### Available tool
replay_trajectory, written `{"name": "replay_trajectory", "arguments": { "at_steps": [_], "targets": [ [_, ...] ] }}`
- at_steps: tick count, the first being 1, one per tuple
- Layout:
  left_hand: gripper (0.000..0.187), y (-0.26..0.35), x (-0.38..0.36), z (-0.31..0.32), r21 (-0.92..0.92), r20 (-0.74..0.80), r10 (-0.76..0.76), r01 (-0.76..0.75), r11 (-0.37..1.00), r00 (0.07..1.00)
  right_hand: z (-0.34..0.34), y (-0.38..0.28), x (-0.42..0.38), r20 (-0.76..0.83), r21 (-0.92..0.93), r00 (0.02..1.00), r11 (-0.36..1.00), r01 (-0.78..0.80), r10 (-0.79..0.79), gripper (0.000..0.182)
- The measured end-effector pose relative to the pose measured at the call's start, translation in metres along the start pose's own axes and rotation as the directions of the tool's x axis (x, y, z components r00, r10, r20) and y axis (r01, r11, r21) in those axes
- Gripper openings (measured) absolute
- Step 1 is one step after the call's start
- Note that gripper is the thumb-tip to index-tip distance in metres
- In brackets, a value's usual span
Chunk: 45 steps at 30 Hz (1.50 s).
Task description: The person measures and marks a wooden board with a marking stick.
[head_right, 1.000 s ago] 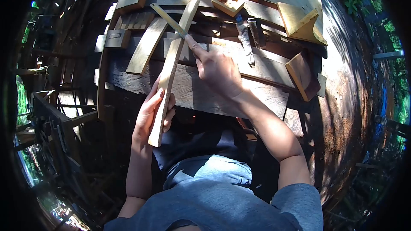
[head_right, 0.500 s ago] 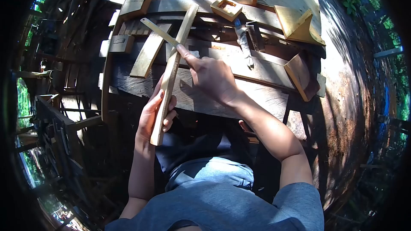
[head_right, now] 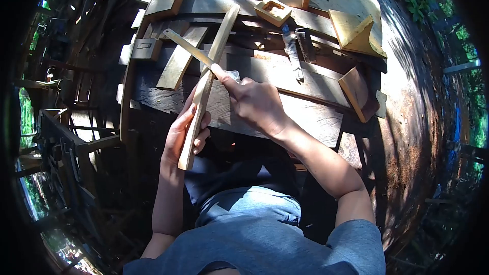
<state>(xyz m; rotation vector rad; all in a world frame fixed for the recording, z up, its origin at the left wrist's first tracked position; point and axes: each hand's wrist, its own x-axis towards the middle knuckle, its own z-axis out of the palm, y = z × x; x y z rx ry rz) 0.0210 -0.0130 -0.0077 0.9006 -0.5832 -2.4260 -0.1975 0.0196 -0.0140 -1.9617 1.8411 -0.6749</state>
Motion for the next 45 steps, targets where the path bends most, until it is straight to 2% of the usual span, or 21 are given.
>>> {"name": "replay_trajectory", "arguments": {
  "at_steps": [2,4,5,8,10,11,12,13,16,19,20,21,24,25,27,30,32,34,37,40,45],
  "targets": [
    [0.058,0.001,0.001,-0.001,-0.006,0.007,0.002,-0.002,1.0,1.0,-0.004,0.01,0.022,0.037,0.005,0.995,0.996,-0.09,0.09,0.064],
    [0.057,0.0,0.002,-0.002,-0.005,0.021,0.002,-0.002,1.0,1.0,0.004,0.051,0.077,-0.089,-0.051,0.981,0.983,-0.175,0.17,0.053],
    [0.057,-0.001,0.003,-0.004,-0.025,0.034,-0.004,0.005,1.0,0.999,0.017,0.078,0.104,-0.279,-0.036,0.959,0.997,-0.062,0.049,0.045],
    [0.056,0.003,-0.002,0.001,-0.114,0.032,-0.006,0.009,0.993,0.999,0.019,0.093,0.146,-0.24,-0.088,0.951,0.972,-0.22,0.194,0.038],
    [0.055,0.003,-0.004,0.006,0.022,-0.007,0.001,-0.001,1.0,1.0,0.016,0.083,0.136,-0.209,-0.076,0.962,0.978,-0.193,0.173,0.04],
    [0.053,0.0,-0.002,0.003,-0.01,0.022,0.0,0.0,1.0,1.0,0.025,0.074,0.116,-0.308,-0.046,0.948,0.994,-0.099,0.081,0.043],
    [0.053,0.0,-0.001,0.001,-0.015,0.018,0.002,-0.001,1.0,1.0,0.007,0.037,0.087,-0.201,-0.051,0.966,0.983,-0.174,0.161,0.05],
    [0.052,0.0,0.0,-0.001,-0.12,0.06,0.003,0.004,0.993,0.998,0.02,0.033,0.062,-0.213,0.095,0.973,0.993,-0.075,0.094,0.057],
    [0.049,-0.003,0.0,-0.002,-0.226,0.087,-0.012,0.032,0.974,0.996,0.017,0.019,0.03,-0.187,-0.077,0.981,0.997,0.029,-0.043,0.059],
    [0.046,-0.005,0.0,0.0,-0.19,0.064,0.015,-0.003,0.982,0.998,0.0,0.047,0.086,-0.052,-0.062,0.963,0.962,-0.267,0.264,0.051],
    [0.046,-0.004,0.001,0.001,-0.178,0.073,0.019,-0.005,0.984,0.997,0.007,0.074,0.112,-0.181,-0.066,0.974,0.986,-0.151,0.137,0.044],
    [0.047,-0.004,0.001,0.003,-0.191,0.074,0.015,0.0,0.982,0.997,0.012,0.093,0.137,-0.129,-0.016,0.957,0.964,-0.266,0.261,0.037],
    [0.047,-0.003,-0.001,0.001,-0.18,0.063,-0.001,0.013,0.984,0.998,0.045,0.15,0.182,-0.156,-0.221,0.986,0.971,-0.091,0.057,0.036],
    [0.047,-0.005,0.0,0.0,-0.16,0.069,0.007,0.004,0.987,0.998,0.028,0.12,0.166,-0.196,-0.087,0.957,0.968,-0.234,0.214,0.037],
    [0.045,-0.007,0.001,-0.002,-0.21,0.087,0.013,0.005,0.978,0.996,0.01,0.075,0.121,-0.144,0.006,0.954,0.965,-0.264,0.262,0.042],
    [0.038,-0.01,0.002,-0.004,-0.324,0.109,0.015,0.021,0.946,0.994,0.025,0.021,0.035,-0.229,0.075,0.973,0.997,0.016,0.001,0.059],
    [0.034,-0.011,0.003,-0.006,-0.375,0.118,0.014,0.031,0.926,0.993,0.019,-0.011,-0.007,-0.02,-0.009,1.0,1.0,0.016,-0.016,0.069],
    [0.033,-0.007,0.003,-0.003,-0.37,0.124,0.009,0.038,0.928,0.992,0.017,-0.01,-0.005,-0.036,-0.014,0.999,0.999,0.03,-0.03,0.065],
    [0.032,-0.011,0.003,0.0,-0.358,0.121,0.017,0.028,0.933,0.993,0.006,0.015,0.05,-0.075,0.157,0.979,0.972,-0.174,0.188,0.052],
    [0.037,-0.012,0.004,-0.005,-0.382,0.131,0.033,0.019,0.924,0.991,0.02,0.025,0.078,-0.257,-0.044,0.962,0.994,-0.104,0.089,0.052],
    [0.052,-0.008,0.004,-0.008,-0.239,0.113,0.002,0.025,0.971,0.994,0.021,-0.021,-0.027,-0.051,0.187,0.998,0.982,-0.019,0.029,0.061]
  ]
}}
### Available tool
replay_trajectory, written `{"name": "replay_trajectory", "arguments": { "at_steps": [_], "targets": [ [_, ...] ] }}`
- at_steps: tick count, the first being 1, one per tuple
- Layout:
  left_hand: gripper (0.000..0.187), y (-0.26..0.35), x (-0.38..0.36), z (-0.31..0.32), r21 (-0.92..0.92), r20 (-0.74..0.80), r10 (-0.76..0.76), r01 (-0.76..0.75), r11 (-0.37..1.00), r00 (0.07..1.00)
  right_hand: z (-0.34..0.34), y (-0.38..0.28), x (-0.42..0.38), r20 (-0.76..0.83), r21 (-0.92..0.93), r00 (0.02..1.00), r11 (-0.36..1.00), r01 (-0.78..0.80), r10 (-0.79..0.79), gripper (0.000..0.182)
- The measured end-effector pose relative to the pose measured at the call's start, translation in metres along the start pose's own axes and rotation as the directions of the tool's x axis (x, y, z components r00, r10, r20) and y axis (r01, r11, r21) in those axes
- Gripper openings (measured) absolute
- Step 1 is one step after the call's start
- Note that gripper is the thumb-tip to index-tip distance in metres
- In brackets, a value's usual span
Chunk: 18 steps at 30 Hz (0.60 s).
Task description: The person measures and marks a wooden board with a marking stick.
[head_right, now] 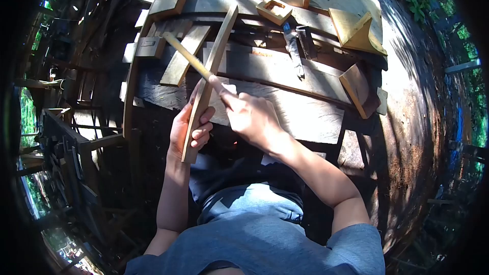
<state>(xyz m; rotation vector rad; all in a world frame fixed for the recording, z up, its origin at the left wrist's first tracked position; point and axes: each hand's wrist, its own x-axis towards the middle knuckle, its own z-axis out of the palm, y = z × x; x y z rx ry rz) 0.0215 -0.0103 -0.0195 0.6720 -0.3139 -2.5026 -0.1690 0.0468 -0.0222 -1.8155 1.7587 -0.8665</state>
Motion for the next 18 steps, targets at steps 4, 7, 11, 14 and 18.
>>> {"name": "replay_trajectory", "arguments": {
  "at_steps": [4,7,11,14,18],
  "targets": [
    [0.051,0.002,-0.001,0.003,0.059,-0.03,-0.01,0.012,0.998,1.0,-0.01,0.004,-0.004,0.063,-0.033,0.998,0.999,-0.008,0.01,0.061],
    [0.049,0.001,0.0,0.005,0.078,-0.018,-0.004,0.005,0.997,1.0,0.001,0.042,0.061,-0.155,-0.095,0.985,0.991,-0.09,0.075,0.053],
    [0.041,0.001,0.0,-0.005,-0.065,0.062,0.004,0.0,0.998,0.998,-0.003,0.052,0.097,-0.178,-0.113,0.975,0.982,-0.154,0.132,0.049],
    [0.034,-0.004,-0.006,0.002,-0.067,-0.139,-0.007,-0.003,0.998,0.99,-0.008,0.046,0.096,-0.125,-0.109,0.978,0.977,-0.181,0.168,0.048],
    [0.036,-0.022,-0.054,-0.023,-0.194,0.047,-0.05,0.058,0.979,0.998,-0.008,0.042,0.101,-0.108,-0.153,0.979,0.97,-0.189,0.173,0.049]
  ]
}}
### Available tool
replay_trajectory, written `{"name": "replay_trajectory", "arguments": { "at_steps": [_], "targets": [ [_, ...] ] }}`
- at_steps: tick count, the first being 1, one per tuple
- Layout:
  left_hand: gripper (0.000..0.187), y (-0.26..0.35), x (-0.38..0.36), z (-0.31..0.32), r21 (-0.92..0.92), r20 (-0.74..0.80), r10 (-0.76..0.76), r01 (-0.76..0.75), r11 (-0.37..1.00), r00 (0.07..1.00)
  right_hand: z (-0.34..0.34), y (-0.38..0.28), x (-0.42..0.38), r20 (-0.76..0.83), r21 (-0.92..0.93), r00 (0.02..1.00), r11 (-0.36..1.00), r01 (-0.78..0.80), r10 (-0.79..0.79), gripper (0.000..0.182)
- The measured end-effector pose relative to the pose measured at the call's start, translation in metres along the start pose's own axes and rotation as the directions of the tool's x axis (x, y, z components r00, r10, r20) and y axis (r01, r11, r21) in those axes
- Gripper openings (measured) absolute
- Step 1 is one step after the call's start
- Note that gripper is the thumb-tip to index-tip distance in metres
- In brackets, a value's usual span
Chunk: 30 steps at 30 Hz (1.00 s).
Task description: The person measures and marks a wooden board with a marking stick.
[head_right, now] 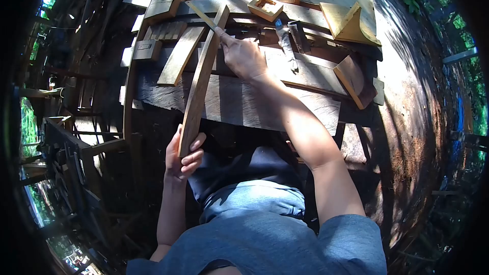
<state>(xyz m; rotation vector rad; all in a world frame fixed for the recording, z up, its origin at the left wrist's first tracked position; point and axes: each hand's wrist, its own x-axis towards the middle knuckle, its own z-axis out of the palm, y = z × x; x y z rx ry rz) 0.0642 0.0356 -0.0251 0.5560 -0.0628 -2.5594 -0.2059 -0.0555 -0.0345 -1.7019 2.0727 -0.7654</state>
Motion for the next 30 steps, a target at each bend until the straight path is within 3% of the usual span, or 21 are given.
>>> {"name": "replay_trajectory", "arguments": {
  "at_steps": [3,5,7,11,12,15,17,20,22,23,24,25,26,27,30],
  "targets": [
    [0.042,0.0,-0.008,-0.003,-0.261,0.018,0.01,-0.005,0.965,1.0,0.015,-0.005,0.006,-0.024,-0.003,0.999,1.0,0.025,-0.025,0.049],
    [0.044,-0.002,-0.01,0.008,-0.112,-0.066,0.049,-0.056,0.992,0.997,0.008,-0.011,0.0,0.056,0.062,0.995,0.994,-0.092,0.088,0.051],
    [0.053,-0.006,-0.006,0.025,0.09,-0.067,0.085,-0.079,0.993,0.994,0.006,-0.009,-0.034,-0.039,0.068,0.99,0.988,0.136,-0.134,0.056],
    [0.047,-0.008,0.002,0.033,0.199,-0.064,0.077,-0.062,0.978,0.995,-0.014,-0.033,-0.109,0.209,0.117,0.977,0.993,0.009,-0.034,0.061],
    [0.042,-0.009,0.003,0.031,0.277,-0.073,0.074,-0.051,0.96,0.995,-0.014,-0.031,-0.11,0.133,0.084,0.985,0.991,0.102,-0.113,0.059],
    [0.037,-0.007,0.002,0.019,0.129,-0.101,0.059,-0.046,0.991,0.993,-0.019,-0.024,-0.077,0.24,0.12,0.97,0.993,0.002,-0.03,0.059],
    [0.034,-0.006,0.002,0.024,0.154,-0.098,0.065,-0.05,0.987,0.993,-0.011,-0.013,-0.036,0.059,0.127,0.995,0.989,0.078,-0.086,0.049],
    [0.053,-0.008,0.003,0.04,0.198,-0.147,0.105,-0.074,0.977,0.984,-0.007,-0.01,-0.005,-0.001,0.036,1.0,0.999,0.01,-0.01,0.046],
    [0.057,-0.006,0.004,0.042,0.286,-0.118,0.133,-0.095,0.954,0.984,-0.014,-0.011,-0.013,0.051,0.121,0.999,0.993,-0.012,0.006,0.048],
    [0.058,-0.006,0.005,0.045,0.295,-0.116,0.142,-0.102,0.95,0.983,-0.008,-0.005,-0.029,0.042,0.12,0.995,0.989,0.081,-0.086,0.048],
    [0.058,-0.005,0.006,0.047,0.29,-0.114,0.143,-0.105,0.951,0.983,-0.021,-0.02,-0.057,0.099,0.198,0.991,0.978,0.065,-0.086,0.048],
    [0.057,-0.005,0.006,0.048,0.264,-0.134,0.139,-0.1,0.959,0.981,-0.024,-0.031,-0.078,0.157,0.121,0.985,0.991,0.059,-0.078,0.05],
    [0.057,-0.008,0.005,0.048,0.238,-0.158,0.129,-0.09,0.967,0.979,-0.017,-0.025,-0.103,0.084,0.18,0.978,0.968,0.176,-0.193,0.056],
    [0.057,-0.009,0.004,0.046,0.233,-0.164,0.119,-0.079,0.969,0.979,-0.024,-0.032,-0.117,0.181,0.228,0.976,0.97,0.081,-0.124,0.058],
    [0.054,-0.012,0.005,0.037,0.227,-0.184,0.122,-0.079,0.971,0.975,-0.022,-0.023,-0.098,0.169,0.092,0.98,0.991,0.094,-0.109,0.059]
  ]
}}
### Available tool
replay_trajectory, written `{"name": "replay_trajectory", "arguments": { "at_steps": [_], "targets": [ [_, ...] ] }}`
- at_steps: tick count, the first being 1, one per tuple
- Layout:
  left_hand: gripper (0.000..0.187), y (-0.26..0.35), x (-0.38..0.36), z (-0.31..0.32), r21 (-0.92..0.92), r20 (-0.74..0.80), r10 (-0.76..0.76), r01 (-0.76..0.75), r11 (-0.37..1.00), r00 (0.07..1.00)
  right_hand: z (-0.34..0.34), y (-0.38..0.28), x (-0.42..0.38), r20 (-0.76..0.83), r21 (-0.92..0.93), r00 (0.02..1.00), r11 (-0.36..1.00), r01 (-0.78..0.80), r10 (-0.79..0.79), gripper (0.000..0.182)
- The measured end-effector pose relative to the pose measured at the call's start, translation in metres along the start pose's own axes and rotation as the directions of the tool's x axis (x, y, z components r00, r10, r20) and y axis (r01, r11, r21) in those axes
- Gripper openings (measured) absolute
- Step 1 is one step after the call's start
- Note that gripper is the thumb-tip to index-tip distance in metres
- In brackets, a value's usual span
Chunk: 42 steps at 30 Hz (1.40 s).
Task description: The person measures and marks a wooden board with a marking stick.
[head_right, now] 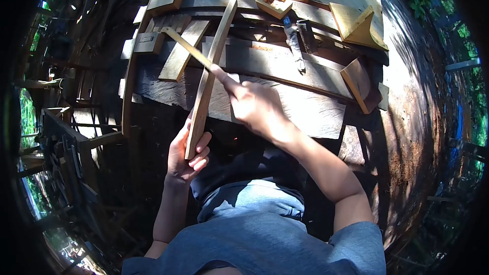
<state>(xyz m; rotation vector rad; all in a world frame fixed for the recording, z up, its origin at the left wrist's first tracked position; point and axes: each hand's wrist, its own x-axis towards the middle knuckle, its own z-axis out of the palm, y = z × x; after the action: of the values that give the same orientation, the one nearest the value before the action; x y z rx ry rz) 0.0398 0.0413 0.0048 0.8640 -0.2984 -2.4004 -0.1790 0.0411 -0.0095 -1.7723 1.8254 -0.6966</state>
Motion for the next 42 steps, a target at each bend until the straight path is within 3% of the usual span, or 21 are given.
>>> {"name": "replay_trajectory", "arguments": {
  "at_steps": [5,6,8,9,10,11,13,15,16,20,22,25,27,29,33,34,35,38,39,40,42],
  "targets": [
    [0.052,0.004,-0.002,0.001,0.018,0.01,0.014,-0.014,1.0,1.0,0.0,0.032,0.092,-0.17,0.013,0.978,0.993,-0.119,0.119,0.055],
    [0.038,0.006,-0.003,0.004,0.0,-0.012,0.015,-0.015,1.0,1.0,-0.004,0.026,0.089,-0.178,0.019,0.978,0.994,-0.11,0.112,0.055],
    [0.027,0.009,-0.003,0.003,-0.028,-0.017,0.001,-0.002,1.0,1.0,-0.011,0.014,0.062,-0.011,0.056,0.994,0.993,-0.104,0.105,0.056],
    [0.027,0.008,-0.001,0.003,-0.038,-0.019,0.0,-0.001,0.999,1.0,0.005,0.017,0.037,-0.095,0.156,0.995,0.988,0.023,-0.009,0.058],
    [0.028,0.006,-0.001,0.003,-0.04,-0.068,-0.012,0.009,0.999,0.998,-0.008,-0.009,0.018,0.135,-0.029,0.983,0.992,-0.124,0.126,0.06],
    [0.028,0.003,-0.002,0.003,-0.041,-0.121,-0.032,0.027,0.999,0.992,-0.002,-0.009,-0.006,0.076,0.02,0.997,1.0,-0.001,-0.001,0.062],
    [0.027,-0.002,0.001,0.003,0.014,-0.137,-0.026,0.028,1.0,0.99,0.003,-0.004,-0.019,0.012,0.105,0.999,0.993,0.049,-0.051,0.062],
    [0.024,-0.005,0.001,0.002,-0.018,-0.092,-0.022,0.021,1.0,0.995,0.004,0.01,0.012,-0.001,-0.002,0.999,0.999,0.036,-0.036,0.057],
    [0.024,-0.005,0.0,0.001,-0.012,-0.088,-0.024,0.023,1.0,0.996,0.003,0.015,0.028,-0.145,0.124,0.987,0.989,0.081,-0.063,0.054],
    [0.021,0.006,-0.002,0.001,-0.091,-0.044,-0.02,0.016,0.996,0.999,0.01,0.032,0.08,-0.245,0.035,0.969,0.998,0.044,-0.034,0.052],
    [0.02,0.008,-0.003,0.005,-0.055,-0.079,-0.027,0.022,0.998,0.997,0.005,0.022,0.072,-0.164,0.031,0.986,0.999,-0.028,0.032,0.053],
    [0.024,0.007,-0.001,0.001,-0.141,-0.038,-0.068,0.062,0.988,0.997,0.014,0.002,0.012,-0.072,0.052,0.997,0.998,0.023,-0.019,0.054],
    [0.026,0.004,-0.001,0.0,-0.19,-0.023,-0.082,0.076,0.979,0.996,0.013,-0.008,-0.016,-0.033,0.204,0.998,0.978,0.054,-0.048,0.062],
    [0.029,0.003,-0.001,0.0,-0.226,-0.003,-0.092,0.089,0.97,0.996,0.006,0.0,0.002,0.004,0.179,1.0,0.984,0.001,-0.002,0.061],
    [0.033,0.007,-0.001,0.004,-0.136,-0.029,-0.073,0.068,0.988,0.997,-0.007,0.025,0.083,-0.102,0.19,0.983,0.973,-0.129,0.151,0.045],
    [0.033,0.008,-0.001,0.005,-0.2,-0.054,-0.081,0.069,0.977,0.995,0.003,0.032,0.099,-0.323,0.169,0.946,0.983,0.07,-0.012,0.043],
    [0.033,0.007,-0.001,0.005,-0.27,-0.077,-0.091,0.067,0.961,0.993,0.009,0.044,0.098,-0.325,0.165,0.945,0.983,0.076,-0.018,0.043],
    [0.031,0.005,0.0,0.008,-0.273,-0.036,-0.095,0.082,0.958,0.995,-0.006,0.012,0.059,-0.071,0.118,0.994,0.99,-0.08,0.089,0.049],
    [0.031,0.004,-0.001,0.005,-0.323,-0.016,-0.112,0.101,0.941,0.994,0.021,0.026,0.037,-0.183,0.153,0.979,0.982,0.115,-0.086,0.054],
    [0.03,0.003,-0.003,0.002,-0.345,-0.02,-0.11,0.096,0.934,0.994,0.013,0.006,0.014,-0.026,0.083,1.0,0.996,-0.009,0.011,0.057],
    [0.029,0.004,-0.004,0.004,-0.308,-0.072,-0.116,0.088,0.947,0.991,0.002,-0.01,-0.004,0.053,0.224,0.996,0.971,-0.084,0.074,0.057]
  ]
}}
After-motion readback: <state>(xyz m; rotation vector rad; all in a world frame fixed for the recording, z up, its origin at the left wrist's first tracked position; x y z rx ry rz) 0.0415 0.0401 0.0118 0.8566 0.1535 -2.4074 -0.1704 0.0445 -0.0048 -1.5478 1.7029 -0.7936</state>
